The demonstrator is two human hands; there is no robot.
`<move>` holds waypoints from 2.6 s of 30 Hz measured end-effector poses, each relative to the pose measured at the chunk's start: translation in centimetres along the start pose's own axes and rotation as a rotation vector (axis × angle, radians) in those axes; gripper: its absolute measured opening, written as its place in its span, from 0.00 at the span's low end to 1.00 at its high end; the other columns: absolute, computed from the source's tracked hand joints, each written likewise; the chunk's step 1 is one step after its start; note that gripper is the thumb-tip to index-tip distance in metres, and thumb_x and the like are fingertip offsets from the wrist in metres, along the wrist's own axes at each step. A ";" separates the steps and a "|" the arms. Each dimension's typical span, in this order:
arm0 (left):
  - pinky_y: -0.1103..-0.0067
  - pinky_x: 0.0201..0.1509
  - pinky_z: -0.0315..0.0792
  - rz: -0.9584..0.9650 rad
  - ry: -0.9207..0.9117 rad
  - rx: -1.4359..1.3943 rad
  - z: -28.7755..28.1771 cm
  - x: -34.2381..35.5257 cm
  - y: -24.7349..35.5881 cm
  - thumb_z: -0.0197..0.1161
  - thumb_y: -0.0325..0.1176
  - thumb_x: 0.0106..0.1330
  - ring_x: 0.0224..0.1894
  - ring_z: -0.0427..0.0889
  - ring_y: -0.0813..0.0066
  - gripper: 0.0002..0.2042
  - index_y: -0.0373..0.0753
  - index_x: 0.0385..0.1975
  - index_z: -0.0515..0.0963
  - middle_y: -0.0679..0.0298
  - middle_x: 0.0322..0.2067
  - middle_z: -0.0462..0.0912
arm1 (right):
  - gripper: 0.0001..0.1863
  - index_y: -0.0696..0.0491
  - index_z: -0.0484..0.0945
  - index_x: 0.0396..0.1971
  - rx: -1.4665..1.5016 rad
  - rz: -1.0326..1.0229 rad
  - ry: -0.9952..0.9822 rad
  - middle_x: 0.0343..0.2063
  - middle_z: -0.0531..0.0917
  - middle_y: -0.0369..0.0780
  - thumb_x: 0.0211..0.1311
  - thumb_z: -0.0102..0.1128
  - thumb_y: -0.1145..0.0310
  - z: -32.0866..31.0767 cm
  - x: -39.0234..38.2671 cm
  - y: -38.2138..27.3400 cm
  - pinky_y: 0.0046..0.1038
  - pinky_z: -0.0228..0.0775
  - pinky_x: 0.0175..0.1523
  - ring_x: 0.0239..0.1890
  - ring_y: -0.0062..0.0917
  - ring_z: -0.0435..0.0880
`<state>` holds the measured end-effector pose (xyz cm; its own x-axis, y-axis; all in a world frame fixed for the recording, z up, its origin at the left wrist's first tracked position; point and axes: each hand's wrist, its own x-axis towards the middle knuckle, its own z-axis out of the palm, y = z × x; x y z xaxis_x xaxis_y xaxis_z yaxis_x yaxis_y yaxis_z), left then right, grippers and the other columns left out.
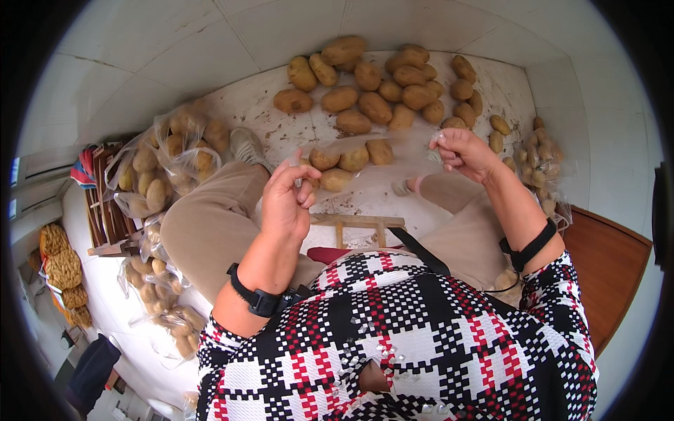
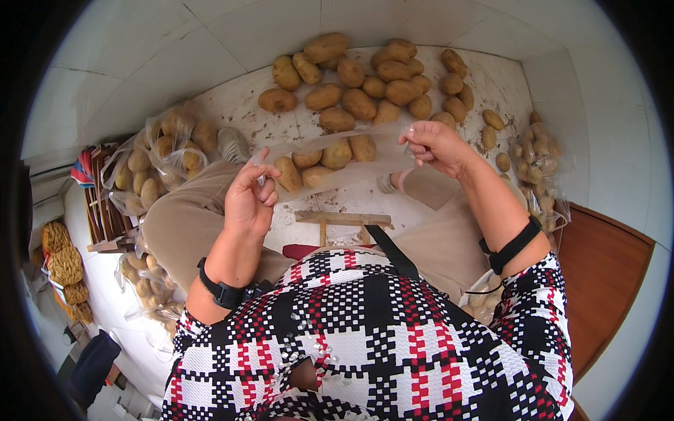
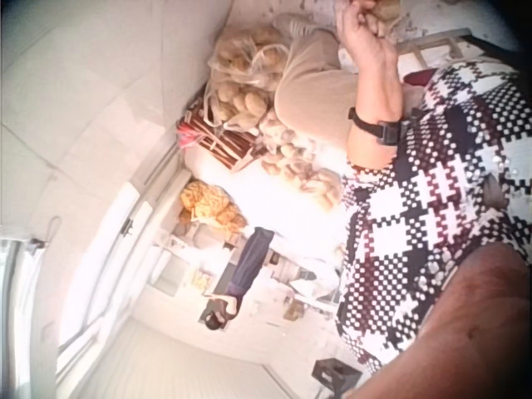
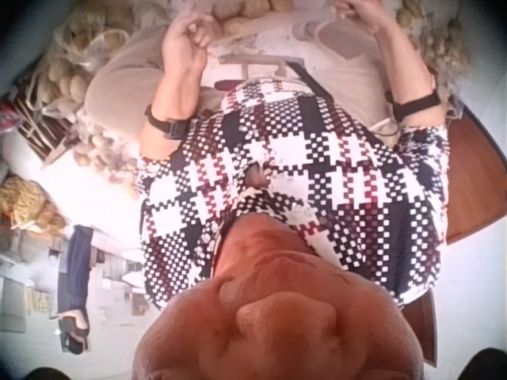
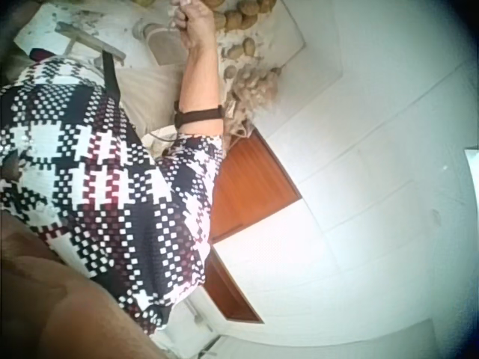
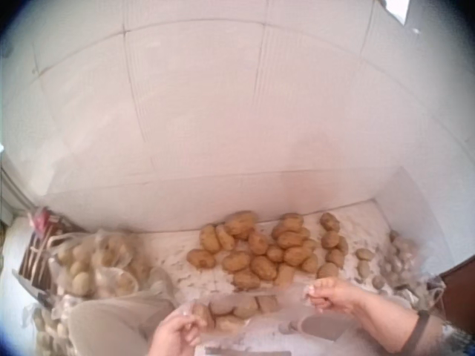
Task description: The person sits on the floor and places potatoes from a large pile into clear plastic bags. The person handles the potatoes by hand, filling multiple bags and setting them aside.
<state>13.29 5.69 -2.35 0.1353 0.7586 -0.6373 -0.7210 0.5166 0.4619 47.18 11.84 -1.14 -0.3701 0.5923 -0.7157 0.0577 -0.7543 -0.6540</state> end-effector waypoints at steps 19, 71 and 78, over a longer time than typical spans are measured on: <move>0.89 0.20 0.53 -0.141 0.000 0.176 5.6 2.5 -2.2 0.50 0.25 0.58 0.17 0.59 0.87 0.31 0.32 0.62 0.49 0.63 0.28 0.76 | 0.23 0.57 0.75 0.39 -1.298 0.090 0.285 0.36 0.80 0.45 0.46 0.64 0.57 -15.2 10.0 -1.3 0.31 0.71 0.44 0.40 0.32 0.79; 0.88 0.22 0.54 -0.070 0.025 0.117 3.7 2.7 -1.1 0.49 0.25 0.58 0.19 0.59 0.85 0.30 0.33 0.63 0.49 0.63 0.31 0.76 | 0.19 0.51 0.77 0.38 -1.943 -0.013 -0.309 0.39 0.79 0.41 0.39 0.65 0.69 5.5 19.2 12.5 0.36 0.71 0.42 0.43 0.33 0.79; 0.88 0.22 0.55 -0.107 0.024 0.072 3.7 2.8 -1.0 0.49 0.25 0.59 0.19 0.60 0.86 0.31 0.31 0.63 0.46 0.61 0.31 0.75 | 0.13 0.49 0.79 0.38 -2.119 0.014 -0.315 0.41 0.79 0.39 0.50 0.55 0.70 2.3 20.0 17.5 0.32 0.66 0.47 0.47 0.31 0.77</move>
<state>16.89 8.76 -2.31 0.1917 0.6887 -0.6993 -0.6522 0.6218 0.4335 38.65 9.87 -26.32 -0.4499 0.3668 -0.8143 0.6624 0.7486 -0.0287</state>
